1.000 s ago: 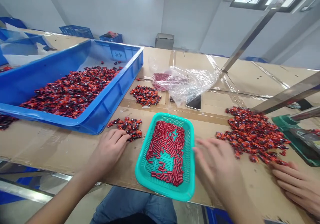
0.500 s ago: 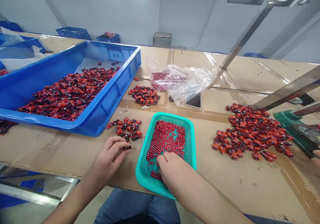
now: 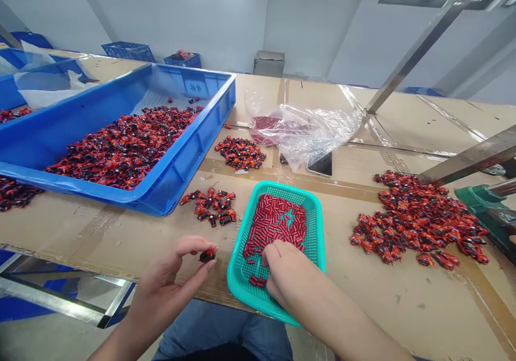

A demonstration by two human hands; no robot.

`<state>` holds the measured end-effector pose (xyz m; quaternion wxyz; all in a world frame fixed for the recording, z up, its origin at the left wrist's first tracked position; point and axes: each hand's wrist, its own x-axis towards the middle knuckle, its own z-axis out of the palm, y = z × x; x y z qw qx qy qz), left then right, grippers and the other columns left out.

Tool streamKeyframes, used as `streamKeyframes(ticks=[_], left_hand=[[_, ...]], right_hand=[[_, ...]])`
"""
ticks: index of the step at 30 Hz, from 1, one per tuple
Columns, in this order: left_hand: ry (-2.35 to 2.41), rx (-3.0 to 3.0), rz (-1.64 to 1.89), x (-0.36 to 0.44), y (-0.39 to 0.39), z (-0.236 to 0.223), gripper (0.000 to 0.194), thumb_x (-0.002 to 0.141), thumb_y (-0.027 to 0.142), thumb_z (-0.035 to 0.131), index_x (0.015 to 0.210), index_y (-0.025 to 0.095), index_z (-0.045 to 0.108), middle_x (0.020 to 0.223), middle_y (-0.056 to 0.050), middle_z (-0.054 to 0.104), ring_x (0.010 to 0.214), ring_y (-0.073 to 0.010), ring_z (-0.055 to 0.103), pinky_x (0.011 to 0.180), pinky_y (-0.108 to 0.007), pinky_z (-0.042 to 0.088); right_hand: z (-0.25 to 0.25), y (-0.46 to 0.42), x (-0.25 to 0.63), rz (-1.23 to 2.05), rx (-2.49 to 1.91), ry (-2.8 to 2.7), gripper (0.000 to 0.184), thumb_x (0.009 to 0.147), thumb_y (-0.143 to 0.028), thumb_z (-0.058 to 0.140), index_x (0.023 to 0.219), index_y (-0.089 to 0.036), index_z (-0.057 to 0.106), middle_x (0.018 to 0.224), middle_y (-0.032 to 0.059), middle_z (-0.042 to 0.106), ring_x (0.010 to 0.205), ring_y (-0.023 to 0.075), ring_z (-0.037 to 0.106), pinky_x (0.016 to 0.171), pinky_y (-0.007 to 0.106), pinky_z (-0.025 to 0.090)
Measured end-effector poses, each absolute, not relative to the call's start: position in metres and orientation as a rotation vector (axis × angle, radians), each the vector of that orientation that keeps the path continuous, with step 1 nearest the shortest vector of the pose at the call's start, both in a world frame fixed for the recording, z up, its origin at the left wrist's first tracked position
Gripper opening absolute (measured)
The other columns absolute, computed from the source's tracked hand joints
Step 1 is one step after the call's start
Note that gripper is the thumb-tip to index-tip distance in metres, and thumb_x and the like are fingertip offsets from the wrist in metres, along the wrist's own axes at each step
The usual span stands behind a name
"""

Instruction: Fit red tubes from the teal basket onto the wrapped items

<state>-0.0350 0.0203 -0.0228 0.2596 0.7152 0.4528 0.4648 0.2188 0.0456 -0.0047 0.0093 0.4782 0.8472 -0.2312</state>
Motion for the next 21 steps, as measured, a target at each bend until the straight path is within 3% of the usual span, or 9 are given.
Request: streamKeyframes(ticks=[5,9,14,21], left_hand=[[1.146,1.995,1.233,-0.031,0.009,-0.01,0.035,0.095,0.006,0.063,0.123,0.027,0.063,0.107,0.001,0.076,0.102,-0.0128,0.07,0.093,-0.021,0.055],[1.055,2.037,1.252,-0.022,0.004,-0.001,0.039,0.094,0.002,0.061,0.127,0.024,0.062,0.106,0.001,0.077,0.098,-0.012,0.071,0.089,-0.021,0.056],[1.025,2.1,1.218,-0.01,-0.003,0.0,0.04,0.094,0.0,0.058,0.127,0.023,0.058,0.104,0.001,0.079,0.092,-0.0098,0.074,0.087,-0.021,0.056],[1.028,2.178,1.293,-0.006,-0.009,0.002,0.036,0.095,0.0,0.059,0.125,0.019,0.055,0.099,0.001,0.081,0.09,-0.0084,0.075,0.089,-0.022,0.054]], right_hand=[[0.011,0.033,0.219,-1.291,1.682,2.91,0.015,0.102,-0.012,0.046,0.102,-0.025,0.054,0.093,0.0014,0.061,0.082,0.0157,0.063,0.07,0.027,0.056],[0.017,0.014,0.201,-1.614,1.761,3.279,0.024,0.096,-0.003,0.05,0.096,-0.027,0.051,0.089,-0.0023,0.059,0.079,0.0121,0.065,0.067,0.022,0.057],[0.015,-0.001,0.17,-1.389,1.79,3.691,0.041,0.075,0.014,0.05,0.09,-0.024,0.052,0.083,-0.002,0.064,0.08,0.0122,0.069,0.073,0.024,0.06],[0.014,-0.003,0.163,-1.076,1.812,3.778,0.037,0.072,0.012,0.054,0.082,-0.023,0.05,0.074,-0.0039,0.067,0.072,0.0097,0.068,0.065,0.02,0.058]])
